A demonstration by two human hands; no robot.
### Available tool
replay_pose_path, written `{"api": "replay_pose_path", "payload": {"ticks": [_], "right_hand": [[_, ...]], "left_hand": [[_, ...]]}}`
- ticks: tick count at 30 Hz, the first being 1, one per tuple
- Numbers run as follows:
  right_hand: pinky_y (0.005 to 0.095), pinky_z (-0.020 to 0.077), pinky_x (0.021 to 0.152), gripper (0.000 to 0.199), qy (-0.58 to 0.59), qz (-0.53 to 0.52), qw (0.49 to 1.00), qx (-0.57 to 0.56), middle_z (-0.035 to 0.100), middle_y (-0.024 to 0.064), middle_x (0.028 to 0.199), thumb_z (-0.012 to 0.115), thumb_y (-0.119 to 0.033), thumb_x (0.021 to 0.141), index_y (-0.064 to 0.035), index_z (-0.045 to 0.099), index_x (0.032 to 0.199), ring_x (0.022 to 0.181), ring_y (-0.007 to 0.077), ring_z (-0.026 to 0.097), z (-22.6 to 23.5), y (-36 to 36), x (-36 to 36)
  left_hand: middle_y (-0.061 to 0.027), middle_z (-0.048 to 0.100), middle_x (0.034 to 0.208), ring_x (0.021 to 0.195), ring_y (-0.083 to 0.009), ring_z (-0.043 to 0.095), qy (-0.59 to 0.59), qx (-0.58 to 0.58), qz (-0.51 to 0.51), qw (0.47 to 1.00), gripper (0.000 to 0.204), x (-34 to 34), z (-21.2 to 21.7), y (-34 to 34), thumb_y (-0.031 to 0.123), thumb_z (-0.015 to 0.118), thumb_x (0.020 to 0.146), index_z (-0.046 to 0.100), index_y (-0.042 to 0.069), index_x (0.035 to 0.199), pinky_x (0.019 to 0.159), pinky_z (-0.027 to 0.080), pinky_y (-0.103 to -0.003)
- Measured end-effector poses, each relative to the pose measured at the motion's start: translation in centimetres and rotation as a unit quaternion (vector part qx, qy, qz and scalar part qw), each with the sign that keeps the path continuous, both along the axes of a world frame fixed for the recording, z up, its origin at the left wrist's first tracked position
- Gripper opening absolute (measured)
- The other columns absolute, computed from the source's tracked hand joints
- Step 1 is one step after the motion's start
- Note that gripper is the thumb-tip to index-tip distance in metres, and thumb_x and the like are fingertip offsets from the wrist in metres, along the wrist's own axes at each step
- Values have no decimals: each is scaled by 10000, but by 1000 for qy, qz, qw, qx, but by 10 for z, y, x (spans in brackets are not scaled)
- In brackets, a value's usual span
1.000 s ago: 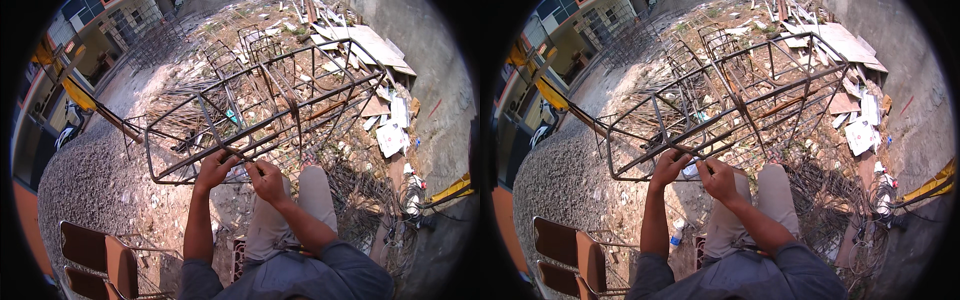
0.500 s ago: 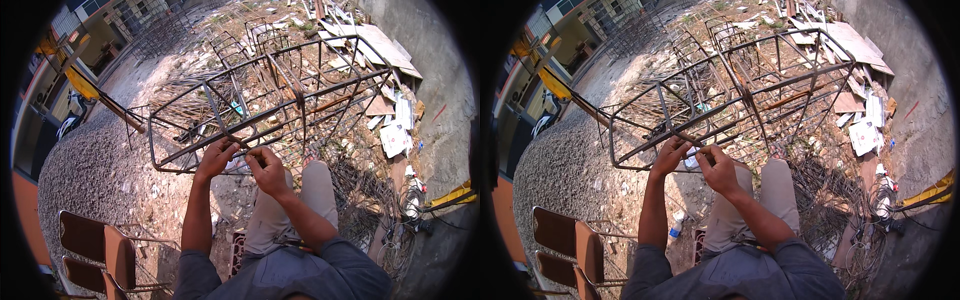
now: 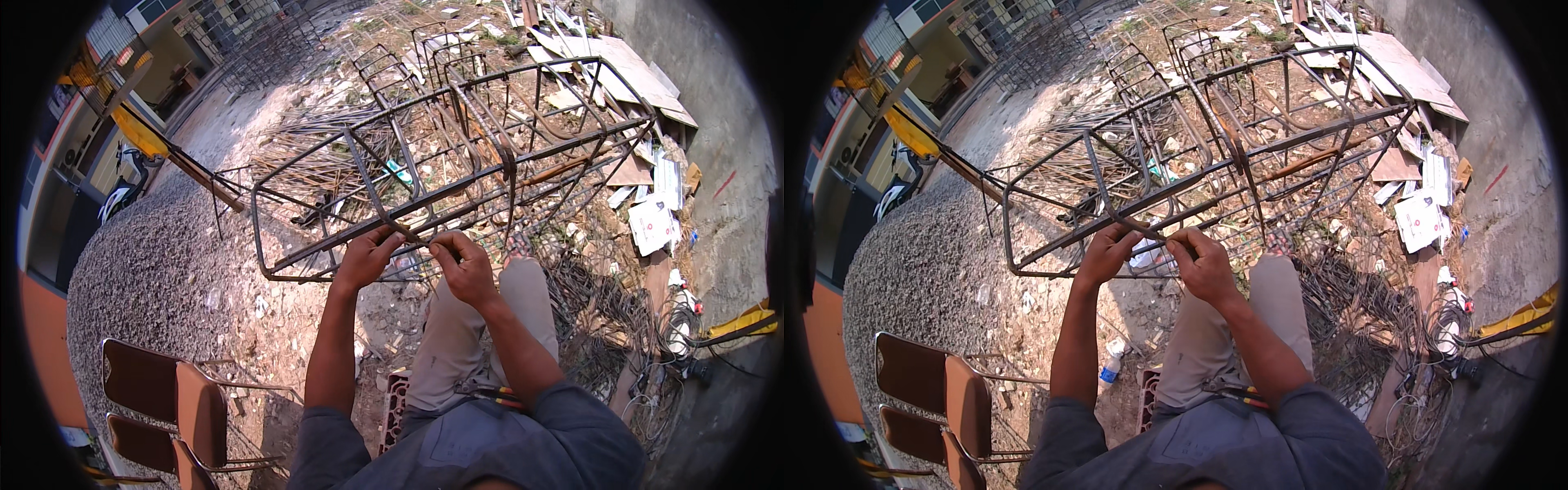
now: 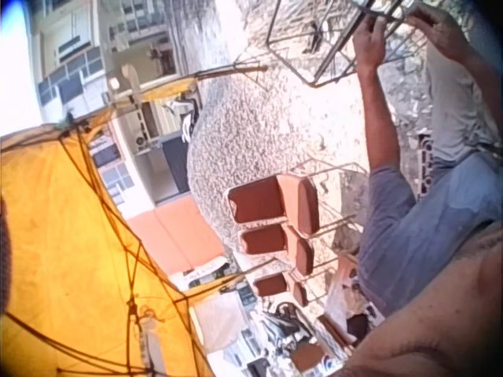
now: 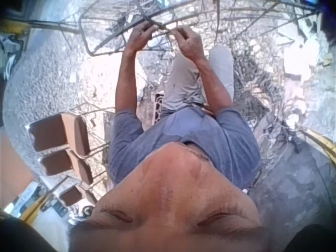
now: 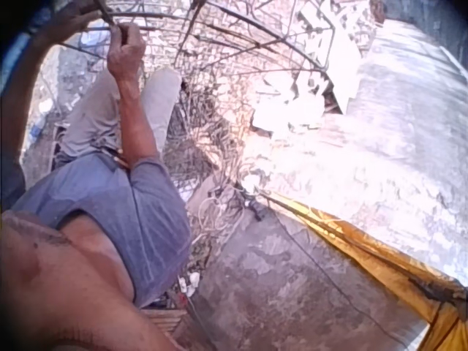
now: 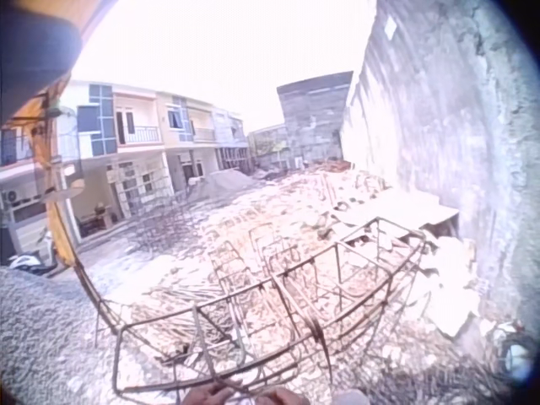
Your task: The person is assembling a metal frame by hand, using pliers to bend and secure wire ties at the joints. They work on multiple sections of the frame, adjusting and tightening connections to ensure stability.
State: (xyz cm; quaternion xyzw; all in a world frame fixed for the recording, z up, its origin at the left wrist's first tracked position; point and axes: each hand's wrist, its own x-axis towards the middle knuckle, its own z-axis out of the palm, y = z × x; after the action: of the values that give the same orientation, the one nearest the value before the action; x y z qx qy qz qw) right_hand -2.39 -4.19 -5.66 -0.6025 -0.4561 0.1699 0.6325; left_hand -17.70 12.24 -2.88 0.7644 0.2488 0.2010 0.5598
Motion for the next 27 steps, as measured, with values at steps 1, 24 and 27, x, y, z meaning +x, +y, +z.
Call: {"api": "replay_pose_path", "payload": {"ticks": [1,24,27], "right_hand": [[274,430,593,133,3,-5,1000,8,657,4,766,669,-153,1008,-20,674,1016,663,64,534,-2,-1,0],[226,389,592,130,199,63,978,21,606,-35,786,663,-135,1015,-9,633,1023,685,17,484,-3,1,-24],[222,383,591,131,215,71,974,24,603,-38,790,666,-135,1014,-10,631,1031,685,14,477,-11,2,-26]], "left_hand": [[34,685,914,693,-21,491,-4,0,1,1000,188,0,-2,-1,162,639,1029,710,46,1159,591,395,-216],[-15,730,1000,800,-62,592,-12,2,25,1000,259,3,-1,4,212,654,1019,716,49,1210,669,474,-242],[-32,745,1052,902,-84,636,-4,16,21,1000,270,3,-3,6,215,665,1015,719,43,1216,768,505,-257]]}}
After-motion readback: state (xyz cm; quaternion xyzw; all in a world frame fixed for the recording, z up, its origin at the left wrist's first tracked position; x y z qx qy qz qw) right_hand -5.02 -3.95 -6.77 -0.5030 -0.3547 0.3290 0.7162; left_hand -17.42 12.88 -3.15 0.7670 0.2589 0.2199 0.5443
